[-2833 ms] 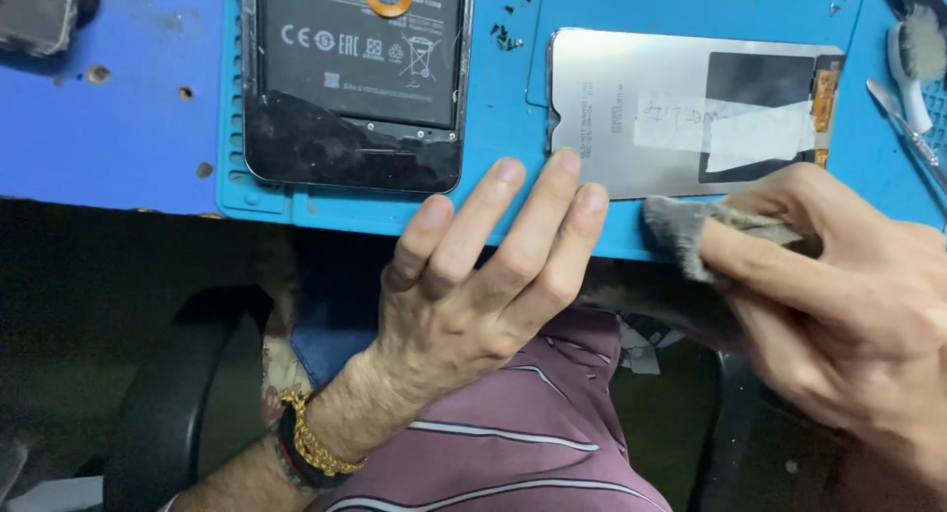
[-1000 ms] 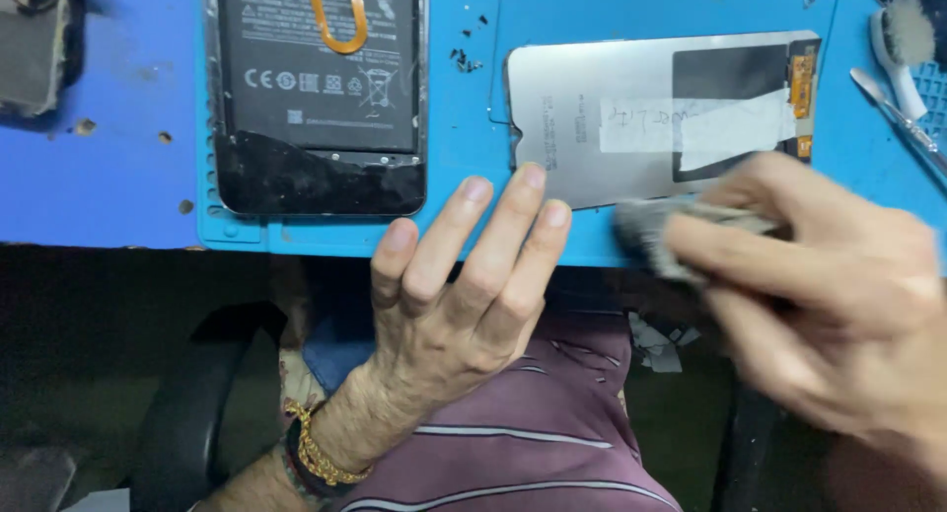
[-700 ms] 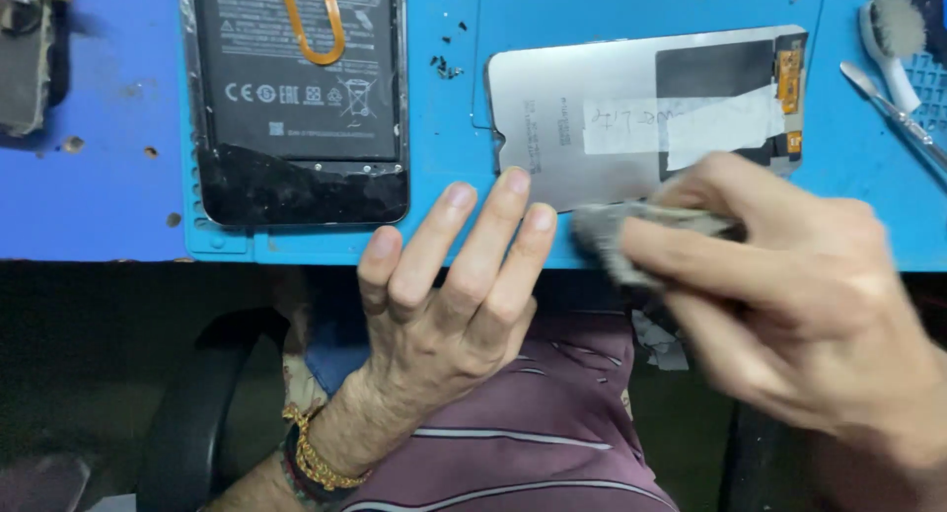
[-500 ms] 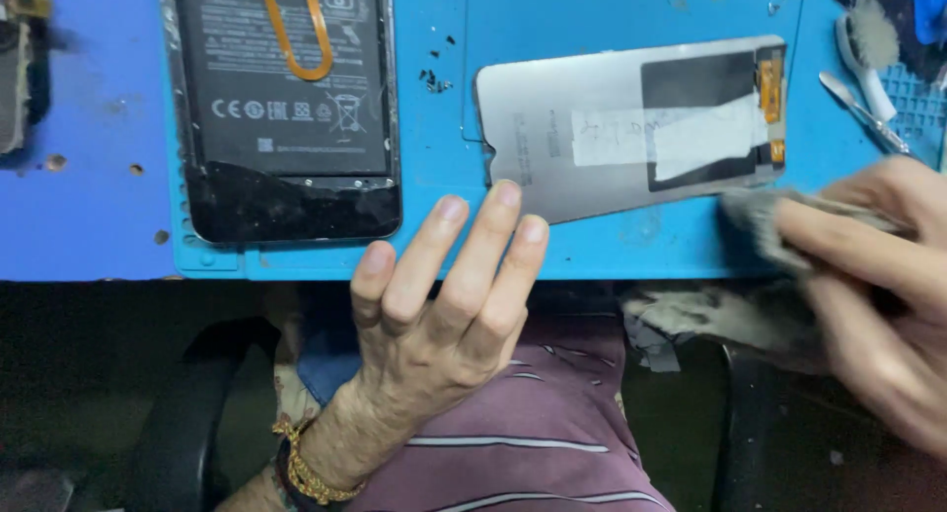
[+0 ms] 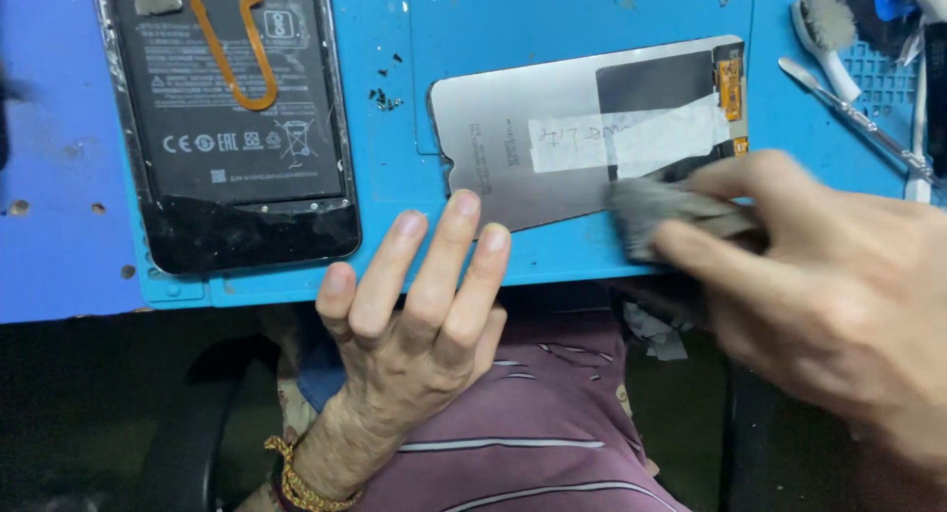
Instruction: Scrape and clean adhesive residue from a mobile phone screen component
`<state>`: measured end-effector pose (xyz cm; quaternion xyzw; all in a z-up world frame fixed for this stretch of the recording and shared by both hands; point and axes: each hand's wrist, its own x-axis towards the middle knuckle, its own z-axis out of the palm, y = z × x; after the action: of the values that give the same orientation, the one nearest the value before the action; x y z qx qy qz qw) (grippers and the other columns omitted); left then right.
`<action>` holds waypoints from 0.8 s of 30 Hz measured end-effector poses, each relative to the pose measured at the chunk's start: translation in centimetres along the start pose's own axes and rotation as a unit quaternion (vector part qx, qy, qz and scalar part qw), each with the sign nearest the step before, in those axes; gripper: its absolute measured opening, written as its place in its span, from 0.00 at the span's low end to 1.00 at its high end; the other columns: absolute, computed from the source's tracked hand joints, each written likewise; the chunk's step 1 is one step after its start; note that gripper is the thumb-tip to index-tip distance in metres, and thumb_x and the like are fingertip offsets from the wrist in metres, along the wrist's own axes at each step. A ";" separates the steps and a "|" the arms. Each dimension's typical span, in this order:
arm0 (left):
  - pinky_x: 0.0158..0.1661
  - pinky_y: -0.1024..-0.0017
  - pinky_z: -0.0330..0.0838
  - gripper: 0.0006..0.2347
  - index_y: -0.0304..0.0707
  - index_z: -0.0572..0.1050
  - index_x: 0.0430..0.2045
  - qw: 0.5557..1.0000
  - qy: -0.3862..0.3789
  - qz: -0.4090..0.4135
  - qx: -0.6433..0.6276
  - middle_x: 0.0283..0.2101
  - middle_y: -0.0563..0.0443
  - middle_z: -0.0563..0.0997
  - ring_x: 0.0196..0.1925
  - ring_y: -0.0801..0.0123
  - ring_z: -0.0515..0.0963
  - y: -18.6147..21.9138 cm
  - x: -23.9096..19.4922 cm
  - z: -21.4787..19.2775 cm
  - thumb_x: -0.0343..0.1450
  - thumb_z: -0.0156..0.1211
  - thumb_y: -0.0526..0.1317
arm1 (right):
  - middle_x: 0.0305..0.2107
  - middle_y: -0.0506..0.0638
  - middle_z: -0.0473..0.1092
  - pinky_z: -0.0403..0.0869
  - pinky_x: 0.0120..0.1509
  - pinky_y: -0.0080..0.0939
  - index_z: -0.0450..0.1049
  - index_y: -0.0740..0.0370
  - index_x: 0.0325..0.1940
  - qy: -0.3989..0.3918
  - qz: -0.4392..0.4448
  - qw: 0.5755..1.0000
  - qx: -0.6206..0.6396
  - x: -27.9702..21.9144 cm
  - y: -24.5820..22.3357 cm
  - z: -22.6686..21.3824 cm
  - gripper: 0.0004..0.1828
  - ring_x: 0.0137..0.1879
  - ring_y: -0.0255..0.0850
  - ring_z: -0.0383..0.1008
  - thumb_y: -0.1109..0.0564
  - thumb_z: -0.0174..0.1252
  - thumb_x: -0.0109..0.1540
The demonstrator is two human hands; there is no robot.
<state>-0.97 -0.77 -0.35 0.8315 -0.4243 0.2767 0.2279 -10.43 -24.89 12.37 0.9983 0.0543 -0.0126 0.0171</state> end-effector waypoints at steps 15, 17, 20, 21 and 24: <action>0.73 0.60 0.40 0.14 0.49 0.74 0.58 1.000 -0.003 -0.002 0.001 0.61 0.56 0.81 0.65 0.60 0.69 0.3 0.0 0.3 0.78 0.48 0.36 | 0.51 0.53 0.74 0.68 0.26 0.47 0.78 0.46 0.55 -0.019 -0.015 0.999 -0.041 -0.1 -0.1 0.0 0.17 0.28 0.47 0.74 0.58 0.59 0.62; 0.73 0.60 0.39 0.15 0.49 0.74 0.58 1.000 -0.004 0.004 0.006 0.61 0.55 0.81 0.65 0.60 0.69 0.2 -0.1 0.4 0.76 0.51 0.36 | 0.50 0.52 0.76 0.63 0.22 0.46 0.80 0.44 0.53 0.011 -0.010 0.999 -0.033 -1.2 0.5 0.2 0.16 0.27 0.48 0.72 0.59 0.59 0.62; 0.74 0.60 0.39 0.14 0.49 0.75 0.56 1.000 0.001 -0.001 0.006 0.60 0.55 0.81 0.65 0.60 0.69 -0.2 0.1 0.3 0.76 0.50 0.35 | 0.51 0.60 0.69 0.65 0.37 0.51 0.80 0.56 0.55 -0.029 0.127 0.991 0.040 -1.9 1.3 0.6 0.14 0.32 0.53 0.69 0.65 0.56 0.68; 0.73 0.59 0.39 0.14 0.48 0.74 0.56 1.000 -0.002 -0.002 0.004 0.60 0.54 0.81 0.65 0.60 0.69 0.0 0.0 0.3 0.76 0.51 0.36 | 0.49 0.56 0.73 0.63 0.29 0.46 0.81 0.49 0.53 0.005 0.067 0.997 -0.022 -1.3 0.5 0.7 0.12 0.28 0.48 0.69 0.61 0.59 0.68; 0.73 0.58 0.39 0.14 0.48 0.74 0.56 1.000 0.000 0.001 0.003 0.60 0.53 0.81 0.64 0.59 0.69 0.5 0.2 0.8 0.75 0.54 0.35 | 0.49 0.51 0.77 0.62 0.21 0.41 0.81 0.42 0.50 0.028 0.009 0.997 -0.076 -1.1 0.6 0.5 0.10 0.23 0.43 0.70 0.56 0.63 0.67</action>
<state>-1.06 -1.65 -0.75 0.8318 -0.4243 0.2785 0.2249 -11.50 -25.58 11.94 0.9945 0.0469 0.0196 0.0911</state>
